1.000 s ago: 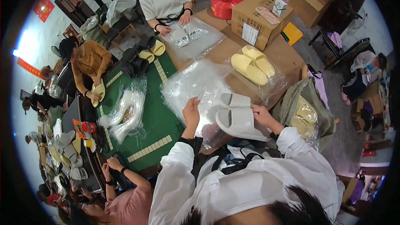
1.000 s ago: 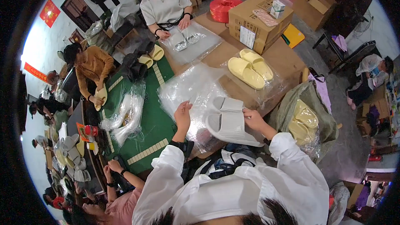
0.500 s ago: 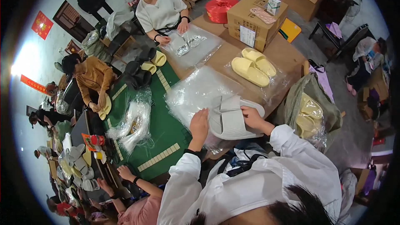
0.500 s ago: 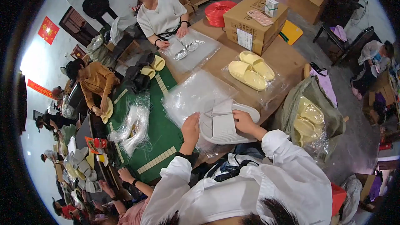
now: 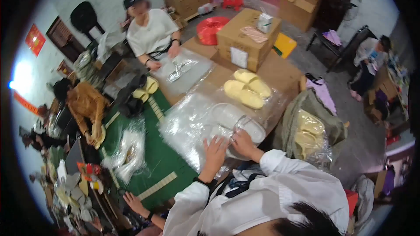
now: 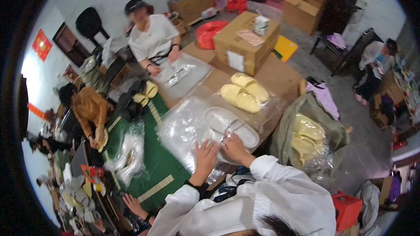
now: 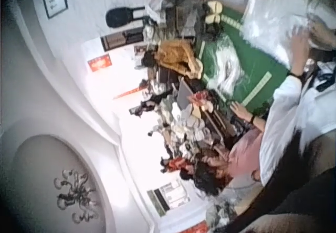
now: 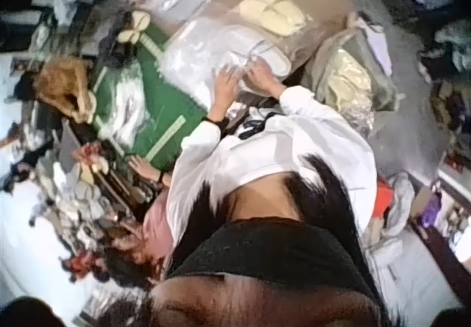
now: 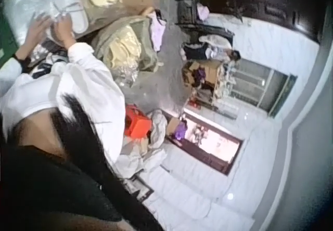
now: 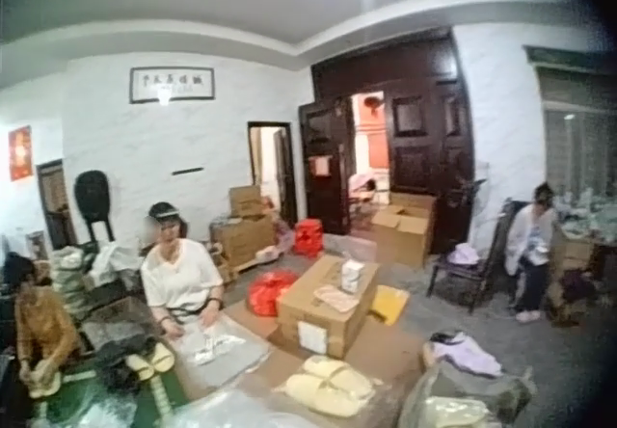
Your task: Placing pairs of slippers into plastic bags and then into a larger storage bag.
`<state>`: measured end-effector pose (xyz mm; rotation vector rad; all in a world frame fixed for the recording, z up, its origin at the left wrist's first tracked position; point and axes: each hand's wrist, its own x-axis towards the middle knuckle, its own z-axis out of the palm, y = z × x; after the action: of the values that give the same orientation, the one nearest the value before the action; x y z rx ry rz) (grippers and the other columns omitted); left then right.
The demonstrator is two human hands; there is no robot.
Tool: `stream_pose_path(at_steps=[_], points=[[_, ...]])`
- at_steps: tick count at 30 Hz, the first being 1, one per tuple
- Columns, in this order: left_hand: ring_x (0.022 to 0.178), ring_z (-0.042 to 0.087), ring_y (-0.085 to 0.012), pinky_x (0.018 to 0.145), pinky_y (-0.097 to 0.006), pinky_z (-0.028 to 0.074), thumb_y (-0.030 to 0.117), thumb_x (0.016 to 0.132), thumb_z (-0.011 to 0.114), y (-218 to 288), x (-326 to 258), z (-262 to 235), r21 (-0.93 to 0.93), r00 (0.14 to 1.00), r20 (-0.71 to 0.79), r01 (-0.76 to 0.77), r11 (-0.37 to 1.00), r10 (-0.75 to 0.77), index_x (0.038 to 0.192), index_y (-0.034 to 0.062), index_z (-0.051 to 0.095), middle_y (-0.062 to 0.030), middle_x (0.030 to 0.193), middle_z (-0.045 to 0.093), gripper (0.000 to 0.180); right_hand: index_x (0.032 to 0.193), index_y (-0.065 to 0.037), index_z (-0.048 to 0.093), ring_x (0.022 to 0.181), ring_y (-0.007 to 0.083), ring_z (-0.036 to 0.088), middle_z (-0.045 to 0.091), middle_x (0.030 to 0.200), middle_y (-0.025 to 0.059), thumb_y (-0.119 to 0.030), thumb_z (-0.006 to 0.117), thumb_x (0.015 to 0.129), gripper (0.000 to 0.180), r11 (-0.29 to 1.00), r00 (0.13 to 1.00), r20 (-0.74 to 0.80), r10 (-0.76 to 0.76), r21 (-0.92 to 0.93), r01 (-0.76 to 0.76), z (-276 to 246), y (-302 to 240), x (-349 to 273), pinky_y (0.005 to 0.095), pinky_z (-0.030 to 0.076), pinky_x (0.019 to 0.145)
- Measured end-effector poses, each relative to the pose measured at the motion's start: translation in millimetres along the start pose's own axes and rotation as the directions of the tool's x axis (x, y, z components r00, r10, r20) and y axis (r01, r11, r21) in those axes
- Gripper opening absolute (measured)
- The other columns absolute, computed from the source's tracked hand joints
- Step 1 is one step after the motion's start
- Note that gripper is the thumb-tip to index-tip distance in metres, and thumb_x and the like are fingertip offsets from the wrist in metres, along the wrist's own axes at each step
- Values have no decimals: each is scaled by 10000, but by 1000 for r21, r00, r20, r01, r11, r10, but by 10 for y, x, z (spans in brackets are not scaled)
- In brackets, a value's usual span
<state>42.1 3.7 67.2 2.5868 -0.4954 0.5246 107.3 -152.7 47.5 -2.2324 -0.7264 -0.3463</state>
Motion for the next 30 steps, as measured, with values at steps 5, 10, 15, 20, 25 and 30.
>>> stream_pose_path(at_steps=[5, 10, 15, 20, 25, 30], points=[[1109, 459, -293, 971, -517, 269, 77, 770, 562, 363, 61, -32, -160, 995, 88, -31, 987, 46, 1061, 101, 576, -108, 1132, 528, 292, 823, -32, 591, 935, 344, 488, 513, 1039, 174, -170, 577, 693, 190, 983, 974, -139, -180, -58, 173, 423, 441, 29, 469, 380, 798], [1036, 510, -324, 884, -395, 399, 54, 781, 546, 522, 217, 3, -315, 998, 31, -36, 948, 48, 1066, 57, 579, -151, 1101, 550, 287, 1029, -87, 558, 1130, 330, 395, 450, 1201, 162, -281, 590, 694, 388, 987, 994, 15, 105, -121, -102, 481, 158, 710, 504, 295, 919], [898, 584, -281, 804, -330, 436, 91, 854, 488, 420, 516, -37, -396, 919, -52, 340, 853, -391, 997, -8, 605, -167, 971, 614, 209, 1090, -222, 550, 1217, 303, 317, 366, 1311, 107, -296, 585, 729, 370, 991, 992, 94, -80, -101, 89, 670, 451, 879, 556, 230, 965], [826, 603, -202, 743, -283, 445, 110, 864, 501, 246, 562, 21, -502, 741, -63, 555, 663, -668, 976, -22, 609, -137, 902, 640, 203, 1280, -150, 388, 1200, 329, 349, 363, 1323, 131, -116, 562, 747, 562, 841, 783, 621, -32, 440, -315, 338, 481, 386, 431, 296, 982], [821, 610, -250, 739, -308, 456, 115, 856, 517, 313, 542, 13, -408, 832, -87, 472, 782, -548, 949, -8, 615, -162, 900, 628, 183, 1334, -95, 318, 1232, 217, 328, 347, 1348, 97, -156, 569, 795, 598, 487, 680, 733, -25, 603, -632, -230, 383, 90, 350, 283, 993], [775, 583, -308, 716, -344, 457, 55, 806, 543, 356, 508, 8, -350, 887, -83, 401, 847, -454, 917, 14, 611, -152, 847, 611, 136, 1301, -54, 364, 1158, 148, 398, 416, 1288, 63, -334, 451, 895, 500, -132, 609, 790, 75, 613, -779, -194, 305, 310, 282, 297, 963]])
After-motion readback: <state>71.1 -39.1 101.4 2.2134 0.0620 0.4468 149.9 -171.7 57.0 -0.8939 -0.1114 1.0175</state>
